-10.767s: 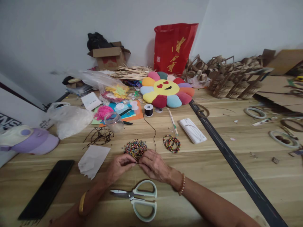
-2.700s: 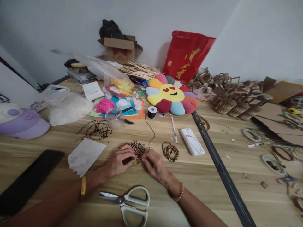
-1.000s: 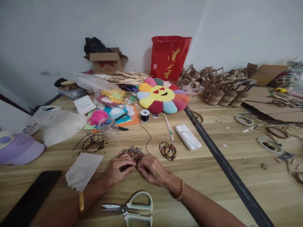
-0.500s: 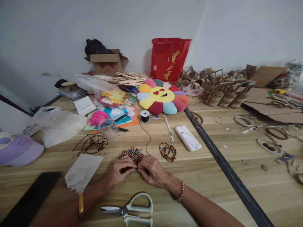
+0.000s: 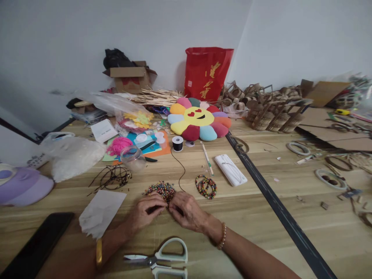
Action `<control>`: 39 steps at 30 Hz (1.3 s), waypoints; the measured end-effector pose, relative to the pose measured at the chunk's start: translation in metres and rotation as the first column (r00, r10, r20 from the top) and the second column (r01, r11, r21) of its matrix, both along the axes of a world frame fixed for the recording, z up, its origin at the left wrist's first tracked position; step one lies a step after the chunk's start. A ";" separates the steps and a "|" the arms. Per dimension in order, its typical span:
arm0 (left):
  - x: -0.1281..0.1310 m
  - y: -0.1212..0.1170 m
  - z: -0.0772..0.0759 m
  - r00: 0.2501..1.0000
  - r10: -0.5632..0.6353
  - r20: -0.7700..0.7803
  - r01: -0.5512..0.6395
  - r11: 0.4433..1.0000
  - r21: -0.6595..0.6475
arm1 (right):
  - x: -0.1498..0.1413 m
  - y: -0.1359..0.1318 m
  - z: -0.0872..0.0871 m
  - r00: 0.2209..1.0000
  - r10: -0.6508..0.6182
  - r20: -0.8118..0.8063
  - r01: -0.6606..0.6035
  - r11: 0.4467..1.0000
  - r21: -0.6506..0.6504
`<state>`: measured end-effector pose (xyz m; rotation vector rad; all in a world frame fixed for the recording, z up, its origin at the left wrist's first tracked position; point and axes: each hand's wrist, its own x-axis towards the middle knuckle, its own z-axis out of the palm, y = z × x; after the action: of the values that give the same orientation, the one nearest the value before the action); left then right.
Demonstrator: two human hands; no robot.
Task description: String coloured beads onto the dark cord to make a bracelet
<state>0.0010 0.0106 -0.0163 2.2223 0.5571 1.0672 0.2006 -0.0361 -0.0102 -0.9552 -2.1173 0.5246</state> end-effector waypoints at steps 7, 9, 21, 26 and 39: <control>0.000 0.000 0.001 1.000 -0.020 0.004 0.020 1.000 0.001 | 0.000 -0.001 0.001 1.000 -0.010 0.006 0.010 1.000 0.012; 0.000 -0.001 0.002 1.000 -0.021 -0.007 0.021 1.000 0.006 | 0.000 -0.001 0.002 1.000 -0.014 0.001 0.014 1.000 0.019; 0.000 -0.001 0.001 0.999 0.028 -0.015 -0.028 1.000 -0.012 | 0.000 -0.001 -0.001 0.999 0.023 -0.038 -0.022 0.999 0.026; 0.000 -0.001 0.003 0.999 0.022 -0.027 -0.022 1.000 -0.012 | 0.000 -0.001 0.002 0.999 0.034 -0.031 -0.033 0.999 0.029; 0.000 -0.001 0.002 0.999 0.029 0.013 -0.029 0.999 -0.016 | 0.000 0.000 0.001 0.999 0.030 -0.034 -0.030 0.999 0.025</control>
<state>0.0009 0.0096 -0.0146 2.1981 0.5917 1.0880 0.2004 -0.0365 -0.0092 -0.8957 -2.1053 0.5252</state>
